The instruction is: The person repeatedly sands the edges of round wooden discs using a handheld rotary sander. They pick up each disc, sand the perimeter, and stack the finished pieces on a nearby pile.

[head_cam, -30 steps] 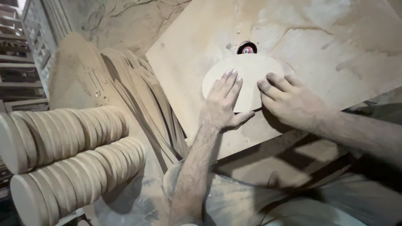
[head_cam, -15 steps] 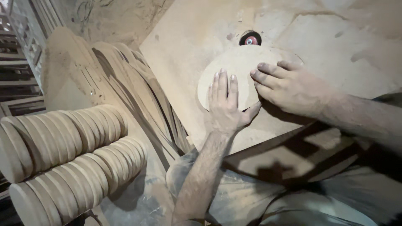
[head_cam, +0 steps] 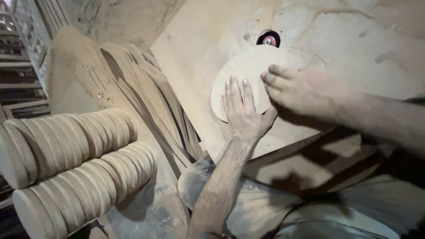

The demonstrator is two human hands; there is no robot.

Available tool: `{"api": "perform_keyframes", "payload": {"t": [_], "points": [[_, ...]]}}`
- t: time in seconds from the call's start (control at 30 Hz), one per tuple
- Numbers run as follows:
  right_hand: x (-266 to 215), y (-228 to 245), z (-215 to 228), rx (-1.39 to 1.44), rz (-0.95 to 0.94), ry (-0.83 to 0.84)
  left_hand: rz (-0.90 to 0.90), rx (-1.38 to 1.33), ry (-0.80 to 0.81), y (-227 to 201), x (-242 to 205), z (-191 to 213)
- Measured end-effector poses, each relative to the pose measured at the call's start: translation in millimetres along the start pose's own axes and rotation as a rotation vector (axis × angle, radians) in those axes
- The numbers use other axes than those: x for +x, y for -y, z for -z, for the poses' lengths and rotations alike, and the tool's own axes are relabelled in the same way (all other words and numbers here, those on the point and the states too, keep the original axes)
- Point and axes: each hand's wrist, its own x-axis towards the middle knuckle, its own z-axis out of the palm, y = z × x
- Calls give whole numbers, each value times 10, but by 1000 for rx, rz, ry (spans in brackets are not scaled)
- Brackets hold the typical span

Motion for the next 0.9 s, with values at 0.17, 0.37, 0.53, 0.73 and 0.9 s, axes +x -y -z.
{"api": "perform_keyframes", "payload": {"t": [0.17,0.37,0.53,0.73,0.9], "points": [[11,227,-38,75,1,-49,34,84,6,-65,23,1],[-18,157,-241,209,-44,-170,-44,-96,214,131,293,453],[2,195,-280,131,-1,-126,-261,-54,282,424,500,658],[-36,151,-255,252,-17,-129,-217,-87,204,327,492,575],[-41,126,-277,223,-18,-183,-165,-44,180,258,452,571]]}}
